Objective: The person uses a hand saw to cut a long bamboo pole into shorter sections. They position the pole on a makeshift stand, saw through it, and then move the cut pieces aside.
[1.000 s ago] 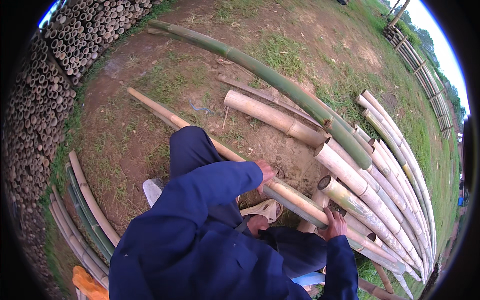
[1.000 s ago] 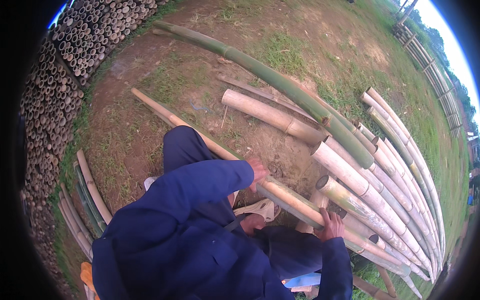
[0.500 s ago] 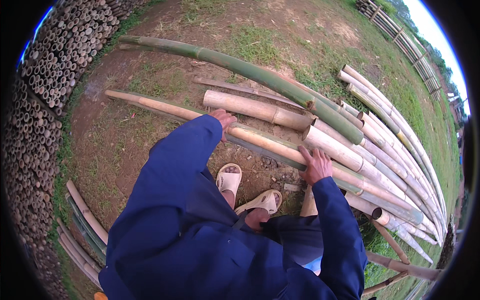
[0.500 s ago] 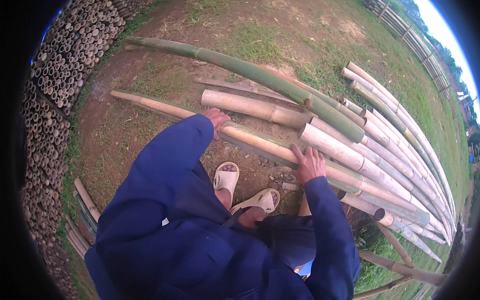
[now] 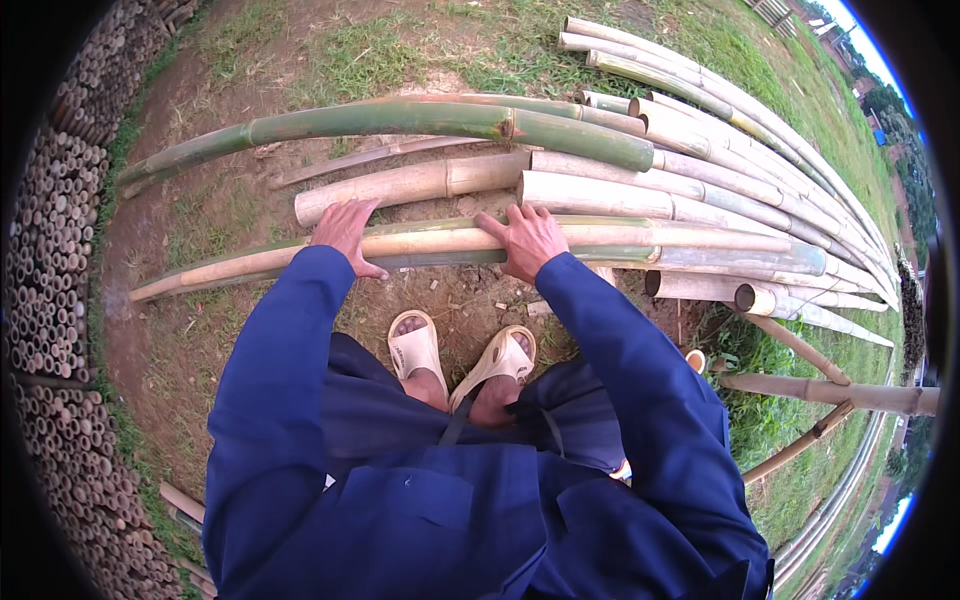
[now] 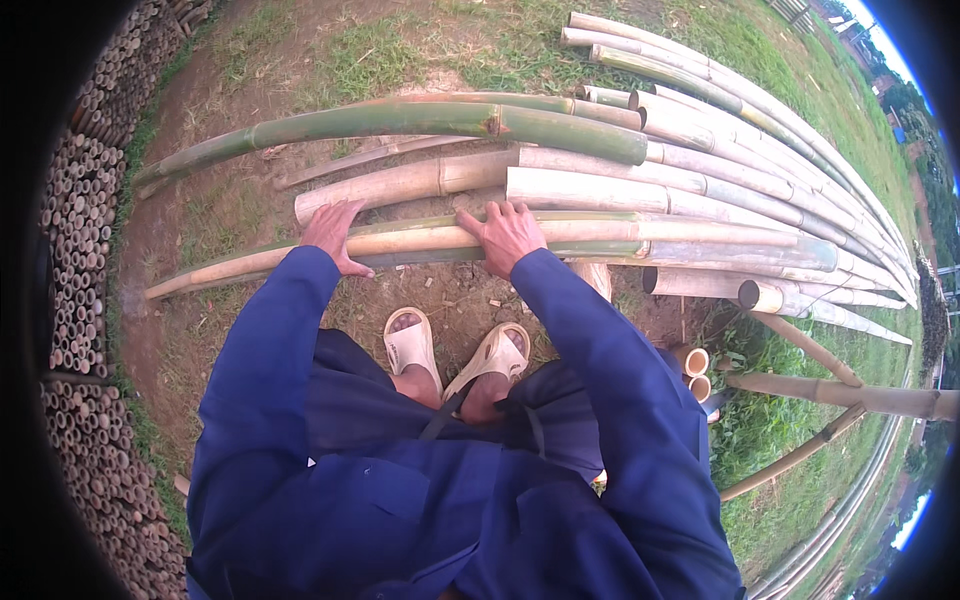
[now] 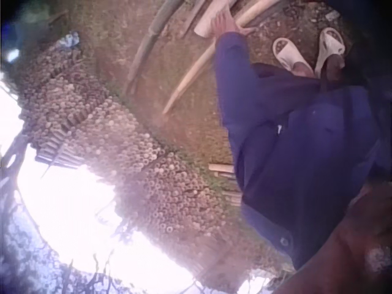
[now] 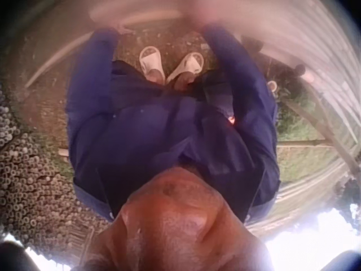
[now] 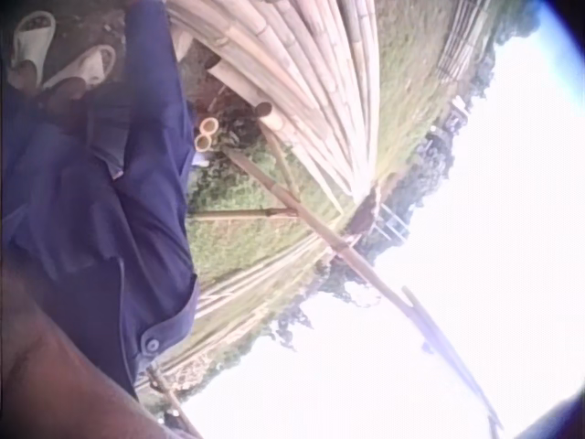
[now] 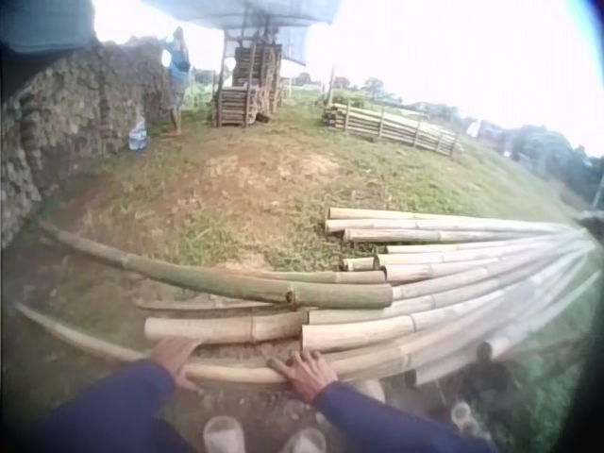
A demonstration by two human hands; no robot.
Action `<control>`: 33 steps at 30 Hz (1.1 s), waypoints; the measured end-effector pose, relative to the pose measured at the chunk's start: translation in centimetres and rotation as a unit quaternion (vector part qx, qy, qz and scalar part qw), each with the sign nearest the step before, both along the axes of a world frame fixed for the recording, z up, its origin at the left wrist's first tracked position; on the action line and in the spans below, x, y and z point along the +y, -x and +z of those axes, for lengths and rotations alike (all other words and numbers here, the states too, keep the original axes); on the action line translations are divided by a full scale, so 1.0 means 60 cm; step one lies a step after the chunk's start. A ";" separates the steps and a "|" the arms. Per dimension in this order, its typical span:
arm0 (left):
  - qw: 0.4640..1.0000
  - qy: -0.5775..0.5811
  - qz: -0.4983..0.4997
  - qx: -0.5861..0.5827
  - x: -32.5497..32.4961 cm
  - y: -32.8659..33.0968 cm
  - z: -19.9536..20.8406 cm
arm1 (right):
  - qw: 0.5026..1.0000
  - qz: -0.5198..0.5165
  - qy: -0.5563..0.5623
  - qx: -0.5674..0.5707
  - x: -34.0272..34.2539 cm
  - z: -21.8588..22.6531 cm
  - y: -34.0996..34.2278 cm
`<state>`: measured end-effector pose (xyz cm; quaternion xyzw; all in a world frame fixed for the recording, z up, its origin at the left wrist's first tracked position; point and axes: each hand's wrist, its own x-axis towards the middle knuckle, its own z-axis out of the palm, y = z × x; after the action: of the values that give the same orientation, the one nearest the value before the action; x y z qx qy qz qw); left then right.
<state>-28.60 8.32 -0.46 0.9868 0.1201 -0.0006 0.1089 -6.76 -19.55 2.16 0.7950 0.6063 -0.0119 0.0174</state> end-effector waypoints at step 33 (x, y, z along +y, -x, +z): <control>0.999 -0.012 -0.001 -0.036 -0.186 -0.137 -0.016 | 0.979 -0.190 -0.046 -0.049 -0.305 0.121 -0.186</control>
<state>-20.36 -2.81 -1.45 0.9874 0.1155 0.0367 0.1015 4.42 -37.85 9.41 0.8954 0.4421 0.0516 0.0076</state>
